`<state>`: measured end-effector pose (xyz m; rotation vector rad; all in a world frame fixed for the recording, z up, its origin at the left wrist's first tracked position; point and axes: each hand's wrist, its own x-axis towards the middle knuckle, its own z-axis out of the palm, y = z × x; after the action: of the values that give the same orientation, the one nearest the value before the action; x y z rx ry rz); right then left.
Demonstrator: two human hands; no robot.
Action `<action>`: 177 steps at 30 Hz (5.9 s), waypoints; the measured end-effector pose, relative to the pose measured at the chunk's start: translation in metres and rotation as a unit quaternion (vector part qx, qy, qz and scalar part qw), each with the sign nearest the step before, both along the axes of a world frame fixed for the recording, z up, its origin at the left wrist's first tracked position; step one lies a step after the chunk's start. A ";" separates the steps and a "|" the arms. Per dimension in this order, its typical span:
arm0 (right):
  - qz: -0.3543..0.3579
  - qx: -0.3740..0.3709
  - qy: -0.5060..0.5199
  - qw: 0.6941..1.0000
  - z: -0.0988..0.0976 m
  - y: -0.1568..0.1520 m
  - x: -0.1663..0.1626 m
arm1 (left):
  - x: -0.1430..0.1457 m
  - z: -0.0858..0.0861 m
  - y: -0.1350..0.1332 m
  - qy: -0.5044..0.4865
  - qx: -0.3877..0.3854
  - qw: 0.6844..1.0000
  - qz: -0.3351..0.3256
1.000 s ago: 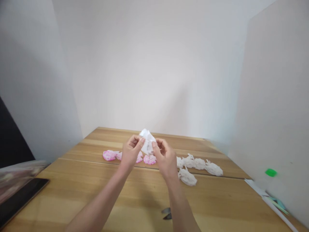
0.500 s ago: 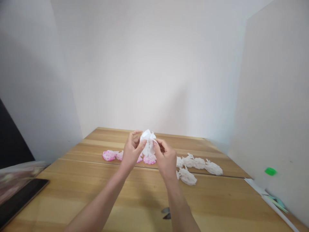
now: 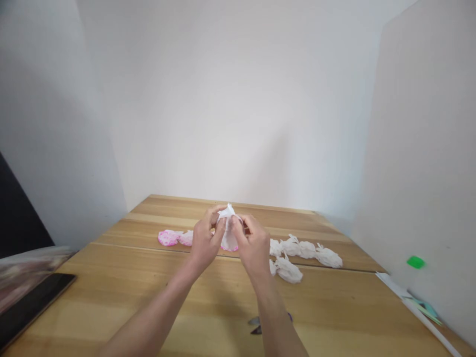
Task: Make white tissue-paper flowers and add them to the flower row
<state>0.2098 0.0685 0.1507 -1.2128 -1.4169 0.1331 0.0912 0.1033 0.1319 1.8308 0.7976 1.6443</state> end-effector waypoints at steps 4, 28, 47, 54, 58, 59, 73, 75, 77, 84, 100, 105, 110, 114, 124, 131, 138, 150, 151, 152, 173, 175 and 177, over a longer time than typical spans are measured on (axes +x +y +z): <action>0.009 -0.015 0.092 0.996 -0.004 0.003 0.000 | 0.001 0.001 -0.002 -0.064 -0.042 0.996 -0.034; 0.108 -0.072 0.110 0.985 0.001 -0.001 0.002 | -0.004 0.006 0.007 -0.183 -0.061 0.981 0.011; 0.046 -0.031 0.112 0.992 0.004 -0.001 0.004 | -0.001 0.000 0.011 -0.100 -0.016 0.995 -0.021; 0.073 -0.051 0.001 0.996 0.003 -0.005 -0.003 | 0.000 0.004 0.003 -0.072 0.058 0.995 0.022; 0.047 -0.057 -0.012 0.997 -0.001 -0.002 -0.003 | -0.002 0.005 0.003 -0.055 0.093 0.993 0.052; 0.047 -0.052 -0.005 0.998 -0.002 -0.001 -0.002 | -0.003 0.005 0.004 -0.054 0.097 0.992 0.059; 0.022 -0.016 0.072 0.997 0.008 -0.008 0.011 | -0.005 0.003 0.007 -0.065 0.067 0.994 0.055; 0.028 -0.015 0.077 0.997 0.010 -0.009 0.013 | -0.006 0.003 0.008 -0.068 0.065 0.994 0.058; 0.043 -0.023 0.072 0.996 0.011 -0.010 0.014 | -0.007 0.003 0.008 -0.070 0.065 0.994 0.062; 0.107 -0.112 0.009 0.988 0.015 -0.013 0.017 | -0.009 0.008 0.008 -0.077 0.067 0.992 0.072; 0.103 -0.100 0.012 0.990 0.009 -0.010 0.011 | -0.008 0.006 0.009 -0.059 0.049 0.996 0.035; 0.116 -0.092 0.003 0.989 0.009 -0.010 0.008 | -0.007 0.008 0.009 -0.043 -0.013 0.998 -0.052; 0.120 -0.093 0.005 0.988 0.011 -0.011 0.006 | -0.007 0.011 0.005 -0.052 -0.088 0.985 -0.142; 0.114 -0.093 0.000 0.989 0.011 -0.011 0.005 | -0.005 0.010 0.006 -0.074 -0.116 0.982 -0.127; 0.077 -0.104 0.008 0.992 0.009 -0.003 0.017 | -0.004 0.011 0.014 -0.232 -0.145 0.957 -0.093; 0.037 -0.086 0.001 0.996 0.015 -0.012 0.018 | 0.000 0.003 0.009 -0.150 -0.062 0.985 -0.059; 0.056 -0.050 0.038 0.996 0.010 -0.009 0.014 | -0.003 0.008 -0.001 -0.017 0.067 0.997 -0.025; 0.067 0.001 -0.037 0.997 0.002 -0.001 0.011 | 0.003 0.001 0.012 -0.092 -0.098 0.989 -0.067; 0.061 -0.007 -0.022 0.998 0.001 0.000 0.011 | 0.003 0.001 0.012 -0.116 -0.104 0.986 -0.066; 0.057 -0.018 -0.002 0.998 0.001 0.002 0.012 | 0.002 0.002 0.013 -0.139 -0.109 0.982 -0.066; 0.040 -0.026 0.039 0.998 0.002 -0.001 0.015 | 0.002 0.001 0.003 -0.030 -0.041 0.997 -0.062; 0.040 -0.020 0.022 0.999 0.002 -0.001 0.014 | 0.002 0.002 0.003 -0.022 -0.057 0.996 -0.058; 0.036 -0.013 0.004 0.999 0.002 -0.001 0.013 | 0.002 0.003 0.003 0.001 -0.053 0.998 -0.044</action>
<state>0.2224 0.0676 0.1531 -1.1814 -1.4561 0.2072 0.0927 0.1062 0.1354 1.7676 0.7790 1.5168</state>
